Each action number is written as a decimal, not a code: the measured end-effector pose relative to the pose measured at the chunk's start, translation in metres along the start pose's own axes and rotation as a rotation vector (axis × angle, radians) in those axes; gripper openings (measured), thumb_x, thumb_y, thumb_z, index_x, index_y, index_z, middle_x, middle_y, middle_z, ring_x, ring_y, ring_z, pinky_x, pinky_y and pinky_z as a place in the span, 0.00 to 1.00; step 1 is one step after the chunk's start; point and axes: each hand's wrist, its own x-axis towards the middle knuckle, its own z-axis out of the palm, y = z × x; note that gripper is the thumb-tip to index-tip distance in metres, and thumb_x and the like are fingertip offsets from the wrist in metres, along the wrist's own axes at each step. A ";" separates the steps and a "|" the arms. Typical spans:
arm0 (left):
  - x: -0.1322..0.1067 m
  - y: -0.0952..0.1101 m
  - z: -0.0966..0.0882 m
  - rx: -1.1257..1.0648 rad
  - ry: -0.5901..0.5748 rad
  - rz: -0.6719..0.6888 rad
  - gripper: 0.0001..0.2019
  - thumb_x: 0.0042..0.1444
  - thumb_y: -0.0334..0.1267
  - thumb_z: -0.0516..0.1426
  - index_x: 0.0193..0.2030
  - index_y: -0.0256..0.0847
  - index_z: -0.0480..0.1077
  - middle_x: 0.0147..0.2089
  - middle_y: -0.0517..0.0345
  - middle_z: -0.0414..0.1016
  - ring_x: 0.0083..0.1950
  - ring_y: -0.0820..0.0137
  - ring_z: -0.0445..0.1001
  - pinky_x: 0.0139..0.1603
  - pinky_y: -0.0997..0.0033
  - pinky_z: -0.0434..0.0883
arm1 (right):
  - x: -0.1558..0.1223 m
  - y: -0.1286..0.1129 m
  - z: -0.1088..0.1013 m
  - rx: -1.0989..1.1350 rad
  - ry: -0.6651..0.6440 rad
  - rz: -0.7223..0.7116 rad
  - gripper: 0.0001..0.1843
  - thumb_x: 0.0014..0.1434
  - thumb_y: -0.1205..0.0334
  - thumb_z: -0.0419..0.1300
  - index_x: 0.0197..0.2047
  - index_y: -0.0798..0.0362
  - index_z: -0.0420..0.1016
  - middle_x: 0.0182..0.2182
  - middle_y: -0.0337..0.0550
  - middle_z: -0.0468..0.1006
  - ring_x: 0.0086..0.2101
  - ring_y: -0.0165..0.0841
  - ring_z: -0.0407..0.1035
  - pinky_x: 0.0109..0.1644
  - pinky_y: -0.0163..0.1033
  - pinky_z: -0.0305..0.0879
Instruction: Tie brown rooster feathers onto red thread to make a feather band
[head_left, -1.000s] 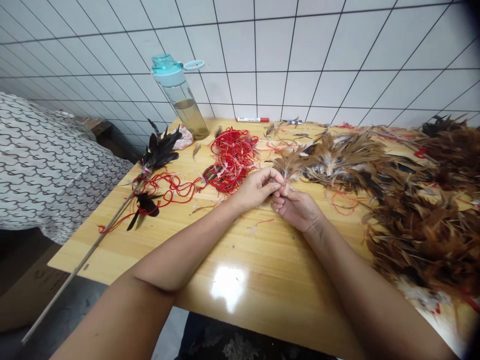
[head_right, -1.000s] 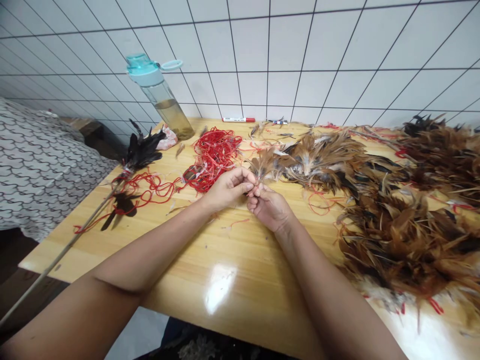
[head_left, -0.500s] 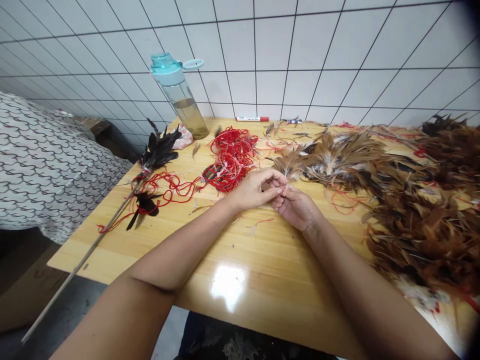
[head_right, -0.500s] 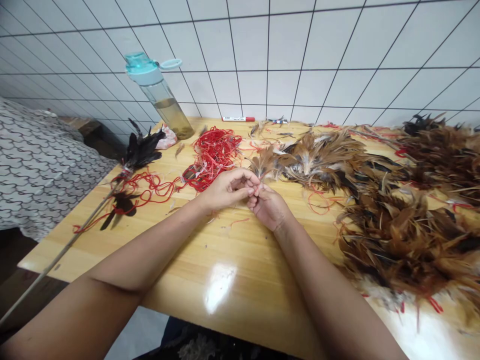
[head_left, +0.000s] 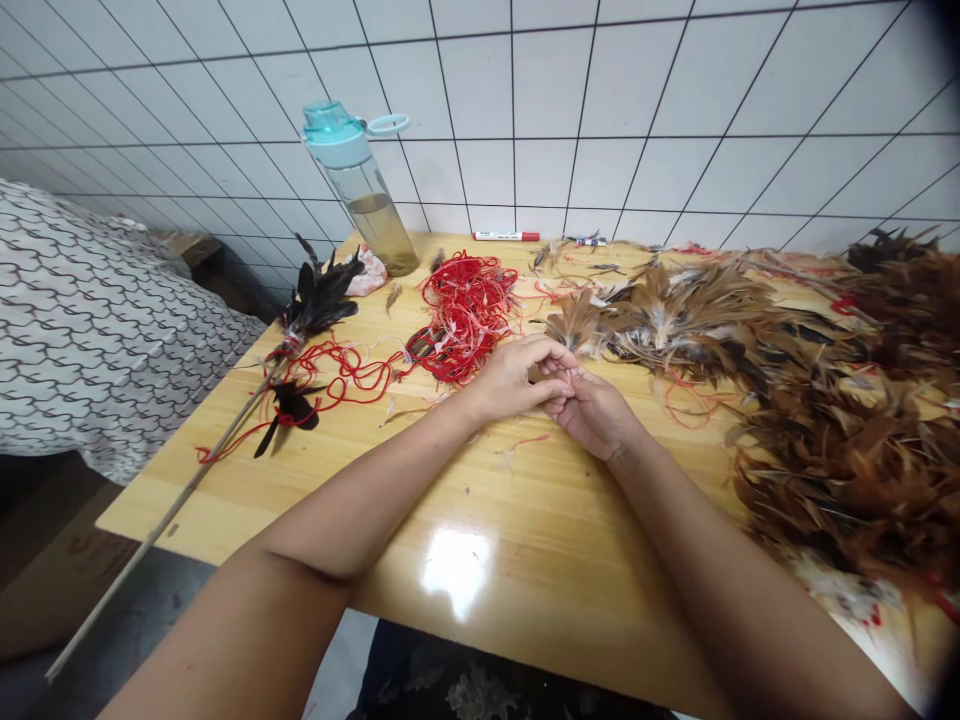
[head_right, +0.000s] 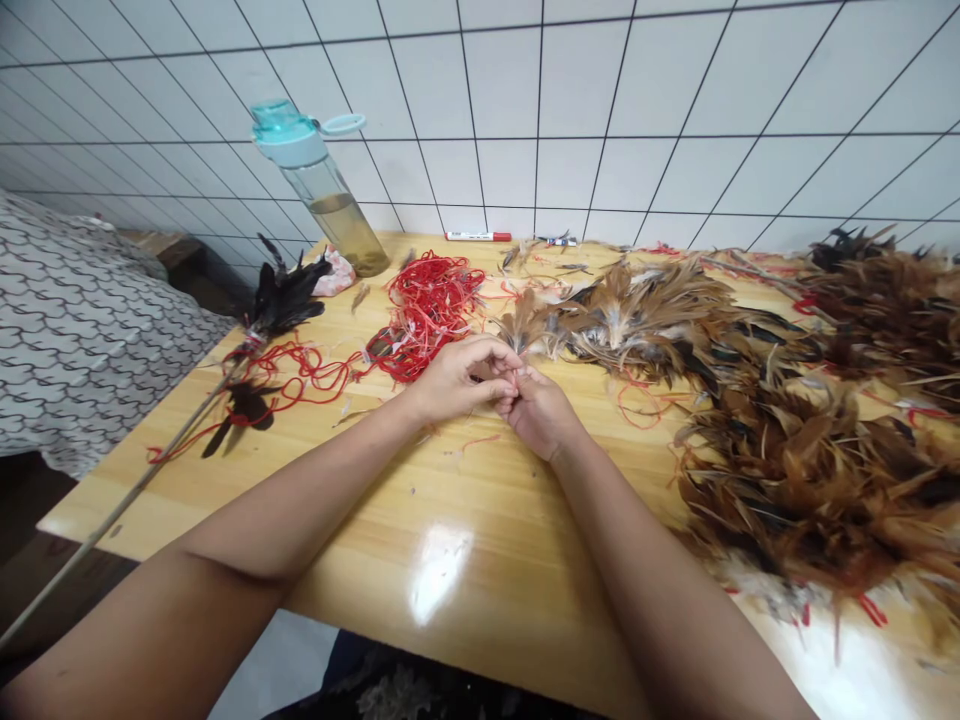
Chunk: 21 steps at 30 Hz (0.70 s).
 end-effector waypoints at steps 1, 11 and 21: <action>-0.001 0.001 0.001 0.006 0.018 -0.010 0.10 0.52 0.38 0.63 0.40 0.37 0.74 0.37 0.55 0.77 0.38 0.72 0.74 0.42 0.71 0.71 | 0.000 0.000 0.001 -0.003 0.007 0.000 0.07 0.54 0.68 0.63 0.31 0.53 0.66 0.26 0.33 0.65 0.23 0.22 0.55 0.24 0.27 0.57; -0.002 0.003 0.009 0.027 0.108 -0.091 0.05 0.56 0.36 0.58 0.33 0.37 0.72 0.30 0.59 0.76 0.33 0.75 0.72 0.38 0.74 0.68 | 0.001 0.001 0.001 -0.064 0.019 0.021 0.10 0.51 0.67 0.65 0.28 0.54 0.65 0.24 0.34 0.65 0.23 0.21 0.56 0.24 0.26 0.57; -0.001 -0.005 0.004 -0.169 0.000 -0.113 0.10 0.54 0.37 0.61 0.41 0.35 0.72 0.36 0.55 0.76 0.35 0.74 0.74 0.40 0.73 0.71 | 0.000 0.001 0.001 -0.042 0.009 -0.005 0.11 0.54 0.64 0.66 0.29 0.52 0.64 0.25 0.32 0.64 0.23 0.21 0.56 0.25 0.25 0.58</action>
